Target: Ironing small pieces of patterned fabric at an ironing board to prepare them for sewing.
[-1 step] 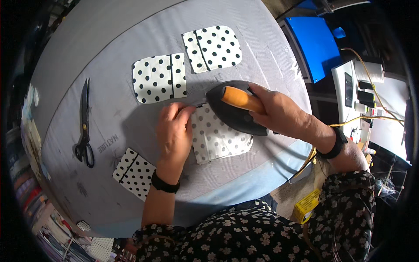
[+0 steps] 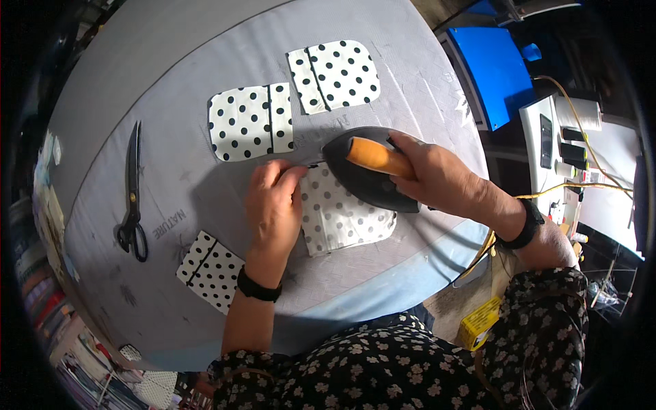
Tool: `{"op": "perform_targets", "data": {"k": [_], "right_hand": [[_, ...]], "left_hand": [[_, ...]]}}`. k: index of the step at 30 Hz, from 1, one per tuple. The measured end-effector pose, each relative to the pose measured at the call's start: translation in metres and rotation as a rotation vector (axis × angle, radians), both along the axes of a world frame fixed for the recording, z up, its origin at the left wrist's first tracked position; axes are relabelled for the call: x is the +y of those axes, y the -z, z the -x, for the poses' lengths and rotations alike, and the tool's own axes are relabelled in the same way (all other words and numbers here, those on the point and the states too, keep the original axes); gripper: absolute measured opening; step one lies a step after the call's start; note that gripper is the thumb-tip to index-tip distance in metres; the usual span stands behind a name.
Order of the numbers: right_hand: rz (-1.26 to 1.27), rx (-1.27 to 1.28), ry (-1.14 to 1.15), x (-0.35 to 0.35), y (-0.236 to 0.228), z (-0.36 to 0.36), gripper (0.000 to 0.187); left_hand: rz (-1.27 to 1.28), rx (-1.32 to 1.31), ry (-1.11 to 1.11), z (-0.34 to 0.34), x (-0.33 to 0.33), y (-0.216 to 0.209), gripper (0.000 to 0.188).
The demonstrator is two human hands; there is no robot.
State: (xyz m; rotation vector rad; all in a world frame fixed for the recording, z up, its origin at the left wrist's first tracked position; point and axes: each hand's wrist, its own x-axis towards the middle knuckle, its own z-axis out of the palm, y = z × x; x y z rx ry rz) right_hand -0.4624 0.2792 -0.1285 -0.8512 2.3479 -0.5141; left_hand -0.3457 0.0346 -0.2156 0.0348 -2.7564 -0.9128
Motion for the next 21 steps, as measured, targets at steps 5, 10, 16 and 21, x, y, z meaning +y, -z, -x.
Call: {"op": "perform_targets", "data": {"k": [5,10,16,21], "right_hand": [[-0.008,0.074,-0.116,-0.004,0.003,-0.002,0.059],[-0.186,-0.049,-0.086,-0.017,-0.005,-0.002,0.063],[-0.095,-0.005,-0.123,-0.01,0.004,-0.005,0.062],[-0.167,-0.005,-0.137,-0.014,0.002,-0.003,0.059]], "left_hand": [[0.041,-0.006,0.0,-0.003,-0.001,-0.003,0.024],[0.066,-0.07,-0.041,-0.001,0.003,-0.011,0.012],[-0.238,-0.139,-0.222,0.004,0.002,0.004,0.014],[-0.208,-0.232,-0.193,0.009,0.001,0.02,0.011]]}}
